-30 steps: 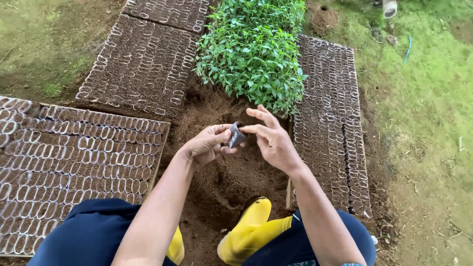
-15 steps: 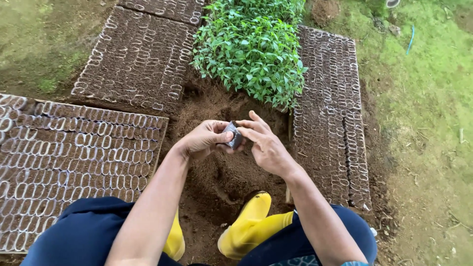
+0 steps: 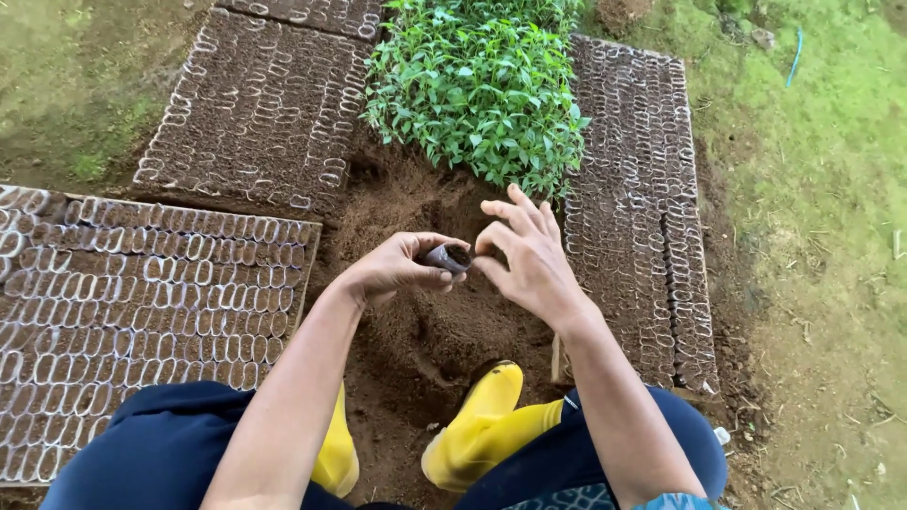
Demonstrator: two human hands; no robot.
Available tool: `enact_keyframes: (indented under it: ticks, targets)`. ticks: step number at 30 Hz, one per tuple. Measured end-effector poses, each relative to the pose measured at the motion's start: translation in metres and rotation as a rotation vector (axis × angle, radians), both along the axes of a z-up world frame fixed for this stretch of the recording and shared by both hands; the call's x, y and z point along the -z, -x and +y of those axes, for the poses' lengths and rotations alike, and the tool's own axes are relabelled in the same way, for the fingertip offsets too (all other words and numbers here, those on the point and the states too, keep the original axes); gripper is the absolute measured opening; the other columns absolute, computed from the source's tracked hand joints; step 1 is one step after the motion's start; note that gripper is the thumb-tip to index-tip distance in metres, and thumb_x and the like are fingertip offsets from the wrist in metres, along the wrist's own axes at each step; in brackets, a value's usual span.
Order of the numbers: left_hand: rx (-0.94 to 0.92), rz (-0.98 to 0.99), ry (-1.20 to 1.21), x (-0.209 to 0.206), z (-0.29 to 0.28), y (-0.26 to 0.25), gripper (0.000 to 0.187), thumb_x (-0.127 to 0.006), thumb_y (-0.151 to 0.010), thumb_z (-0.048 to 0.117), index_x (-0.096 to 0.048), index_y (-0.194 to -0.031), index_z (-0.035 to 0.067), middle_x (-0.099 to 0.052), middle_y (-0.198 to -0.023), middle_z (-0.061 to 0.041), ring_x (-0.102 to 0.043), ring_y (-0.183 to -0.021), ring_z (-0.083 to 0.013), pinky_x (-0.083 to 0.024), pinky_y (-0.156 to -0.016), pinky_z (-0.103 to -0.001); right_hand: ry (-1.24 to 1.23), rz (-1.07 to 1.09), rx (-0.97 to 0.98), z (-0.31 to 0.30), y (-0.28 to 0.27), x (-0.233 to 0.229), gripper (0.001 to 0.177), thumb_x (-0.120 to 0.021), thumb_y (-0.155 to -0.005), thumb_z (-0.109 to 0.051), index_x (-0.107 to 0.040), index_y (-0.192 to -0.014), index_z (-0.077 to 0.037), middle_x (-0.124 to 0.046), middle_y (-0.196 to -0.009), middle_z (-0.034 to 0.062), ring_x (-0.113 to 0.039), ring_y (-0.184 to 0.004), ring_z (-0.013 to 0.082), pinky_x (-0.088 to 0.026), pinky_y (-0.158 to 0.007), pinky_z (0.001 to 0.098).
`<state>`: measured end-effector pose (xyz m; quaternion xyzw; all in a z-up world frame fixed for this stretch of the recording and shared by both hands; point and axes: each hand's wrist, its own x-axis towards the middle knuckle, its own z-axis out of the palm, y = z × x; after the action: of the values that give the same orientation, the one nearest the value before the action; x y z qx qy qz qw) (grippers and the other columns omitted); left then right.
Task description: The person fills small plastic seedling pots with soil from a pile, places them into a tray, and presses the soil down. They repeat this process for multiple pots, arranging them in rows within the tray.
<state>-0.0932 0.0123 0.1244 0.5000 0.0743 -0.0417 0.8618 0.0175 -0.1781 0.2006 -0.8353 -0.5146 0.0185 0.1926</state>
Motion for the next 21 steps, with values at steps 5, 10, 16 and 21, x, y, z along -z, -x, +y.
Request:
enact_keyframes:
  ticks: [5,10,16,21]
  targets:
    - [0.017,-0.011,0.065,0.015,0.006,-0.008,0.052,-0.082,-0.076,-0.008,-0.066,-0.125,-0.007,-0.075,-0.097,-0.019,-0.076,-0.084,-0.0285,-0.067,-0.077,-0.041,-0.133,0.28,-0.145,0.005,0.004,0.009,0.045,-0.059,-0.092,-0.001,-0.067,-0.126,-0.029,-0.049,-0.148,0.0073,-0.025,-0.15,0.0418,-0.024,-0.112,0.0754]
    - [0.012,0.023,0.118,-0.002,0.008,-0.004,0.048,-0.082,-0.077,-0.004,-0.067,-0.122,-0.009,-0.076,-0.101,-0.019,-0.076,-0.089,-0.0277,-0.065,-0.081,-0.04,-0.193,0.426,-0.156,0.006,0.001,0.013,0.054,-0.055,-0.088,0.009,-0.068,-0.125,-0.027,-0.048,-0.151,0.0091,-0.025,-0.151,0.0426,-0.024,-0.115,0.0712]
    - [-0.031,0.044,0.085,0.004,0.005,-0.01,0.035,-0.083,-0.08,0.001,-0.069,-0.11,-0.012,-0.076,-0.1,-0.018,-0.076,-0.082,-0.0269,-0.067,-0.076,-0.041,-0.18,0.532,-0.154,0.009,0.0,0.035,0.066,-0.045,-0.084,0.015,-0.066,-0.134,-0.023,-0.046,-0.155,0.0064,-0.021,-0.154,0.0376,-0.024,-0.12,0.0598]
    - [-0.125,0.095,0.012,0.053,0.005,-0.015,0.019,-0.083,-0.084,0.001,-0.07,-0.097,-0.005,-0.074,-0.085,-0.015,-0.076,-0.072,-0.0236,-0.069,-0.066,-0.038,-0.104,0.539,-0.193,0.018,-0.011,0.082,0.069,-0.047,-0.08,0.015,-0.059,-0.141,-0.013,-0.051,-0.149,0.015,-0.026,-0.149,0.0464,-0.029,-0.116,0.0651]
